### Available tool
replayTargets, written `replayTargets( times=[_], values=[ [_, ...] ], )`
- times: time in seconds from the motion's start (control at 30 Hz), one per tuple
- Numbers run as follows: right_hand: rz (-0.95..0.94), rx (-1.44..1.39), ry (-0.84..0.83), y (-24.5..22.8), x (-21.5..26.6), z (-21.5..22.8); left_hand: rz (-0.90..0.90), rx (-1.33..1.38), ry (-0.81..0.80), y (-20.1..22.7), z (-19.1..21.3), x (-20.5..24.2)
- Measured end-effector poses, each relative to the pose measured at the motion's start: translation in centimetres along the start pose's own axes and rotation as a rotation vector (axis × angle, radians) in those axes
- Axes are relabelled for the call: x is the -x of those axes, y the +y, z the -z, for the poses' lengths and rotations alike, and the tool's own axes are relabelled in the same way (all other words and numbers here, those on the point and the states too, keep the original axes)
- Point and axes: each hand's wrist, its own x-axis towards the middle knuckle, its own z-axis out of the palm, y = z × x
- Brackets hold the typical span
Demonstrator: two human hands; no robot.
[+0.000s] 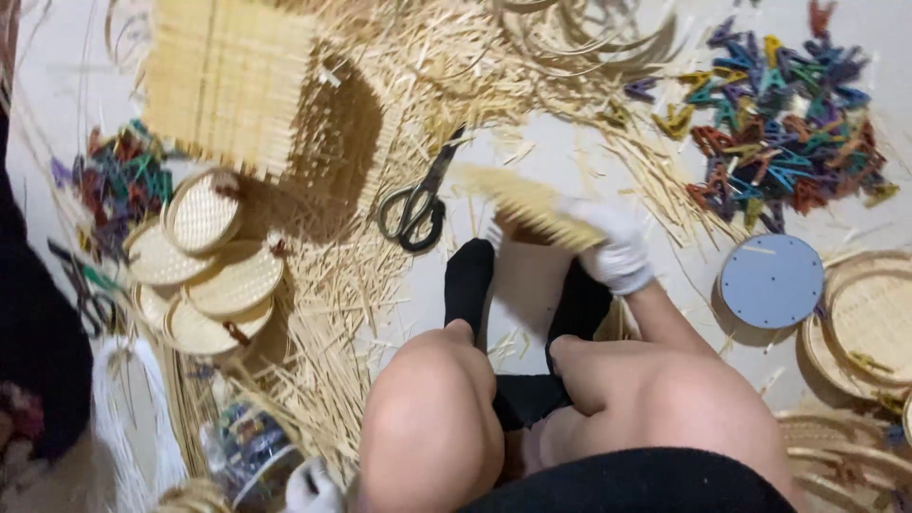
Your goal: Constructing and assembling small bamboo baskets using split bamboo strips and a circular mold.
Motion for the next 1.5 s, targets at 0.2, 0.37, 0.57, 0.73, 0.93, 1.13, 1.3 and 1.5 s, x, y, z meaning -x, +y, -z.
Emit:
replayTargets(
  times=[0.2,0.37,0.57,0.73,0.93,1.13,1.3,1.5],
  values=[
    [0.723,0.42,-0.144,3.9,-3.1,-3.9,0.018,0.148,-0.308,0.8,-0.9,-4.6],
    [0.902,0.555,-0.159,10.4,-2.5,-5.5,-0.194,-0.004,-0.555,13.2,2.6,-12.5],
    [0.918,0.387,-0.283,14.1,-1.8,-4.2,-0.83,0.309,-0.647,42.0,-1.6,-18.7],
    [0.924,0.382,-0.38,17.2,-1.6,-4.4,-1.362,0.322,-0.656,53.9,-10.1,-17.4],
    [0.864,0.484,-0.495,16.7,-1.2,-3.1,-1.529,0.244,-0.682,55.1,-15.3,-16.2],
    [0.429,0.667,-0.661,9.1,0.9,-2.4,-1.48,0.198,-0.86,55.7,-14.0,-17.0],
    [0.102,0.61,-0.596,4.1,2.0,-3.6,-1.515,0.155,-0.973,56.6,-11.6,-17.4],
    [0.034,0.658,-0.583,4.4,2.4,-4.3,-1.522,0.064,-0.981,55.0,-13.4,-16.9]
  ],
)
